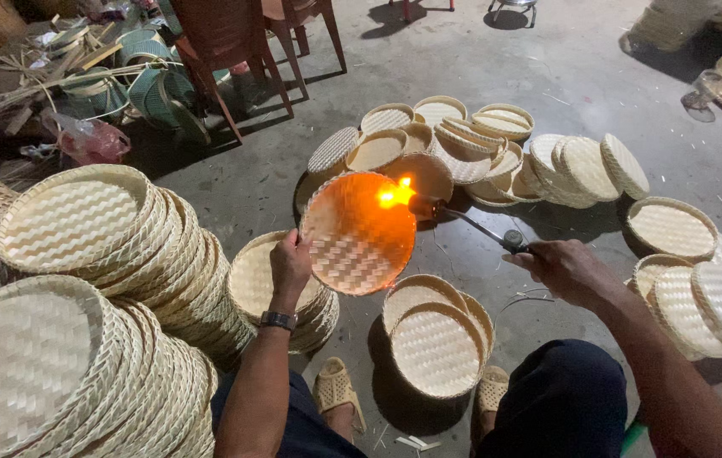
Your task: The person uses a blowtorch to singe the surfaces of woven bamboo trays, handling them one at a time and turning them over to treat both sides before setting them in a pile.
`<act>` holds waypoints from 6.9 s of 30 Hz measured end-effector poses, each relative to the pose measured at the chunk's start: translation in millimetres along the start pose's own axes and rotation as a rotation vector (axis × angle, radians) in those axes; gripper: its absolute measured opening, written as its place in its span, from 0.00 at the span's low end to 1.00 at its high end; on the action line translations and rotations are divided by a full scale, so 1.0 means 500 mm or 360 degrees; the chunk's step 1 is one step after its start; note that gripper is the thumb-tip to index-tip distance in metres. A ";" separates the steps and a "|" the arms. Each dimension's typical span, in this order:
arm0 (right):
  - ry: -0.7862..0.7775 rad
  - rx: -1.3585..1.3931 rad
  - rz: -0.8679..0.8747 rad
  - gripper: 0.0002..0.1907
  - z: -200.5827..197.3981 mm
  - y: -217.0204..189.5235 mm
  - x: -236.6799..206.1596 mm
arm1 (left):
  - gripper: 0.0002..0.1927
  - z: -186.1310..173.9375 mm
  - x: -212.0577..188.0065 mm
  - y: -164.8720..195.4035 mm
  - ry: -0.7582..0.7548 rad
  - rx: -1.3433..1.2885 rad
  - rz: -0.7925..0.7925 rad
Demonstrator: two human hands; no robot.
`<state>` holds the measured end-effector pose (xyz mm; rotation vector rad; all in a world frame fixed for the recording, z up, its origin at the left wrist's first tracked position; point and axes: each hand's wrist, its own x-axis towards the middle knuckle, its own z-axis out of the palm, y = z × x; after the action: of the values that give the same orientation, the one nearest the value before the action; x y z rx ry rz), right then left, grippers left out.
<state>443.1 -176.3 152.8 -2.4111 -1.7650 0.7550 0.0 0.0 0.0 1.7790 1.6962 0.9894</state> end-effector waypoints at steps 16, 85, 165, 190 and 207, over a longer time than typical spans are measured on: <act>0.0026 0.0221 -0.0058 0.25 -0.027 -0.036 -0.010 | 0.13 -0.018 -0.042 0.074 0.0130 -0.0037 0.0320; 0.0498 0.1739 -0.0175 0.10 0.019 -0.058 0.055 | 0.35 0.096 -0.431 0.348 -0.0397 -0.0671 0.0034; 0.0157 -0.0014 -0.0545 0.19 0.113 -0.036 -0.017 | 0.15 -0.118 -0.034 0.041 0.0011 -0.1289 -0.0281; 0.0162 -0.0152 -0.0504 0.26 0.129 0.013 0.088 | 0.11 -0.085 -0.010 -0.046 -0.0182 -0.0455 -0.0202; 0.0480 -0.0153 -0.1064 0.25 0.048 -0.154 0.067 | 0.18 -0.052 -0.025 0.017 -0.0340 -0.0470 -0.0159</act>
<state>372.6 -125.0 145.2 -1.6602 -2.2807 0.2185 -14.1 -16.5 20.6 1.5337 1.4121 0.9173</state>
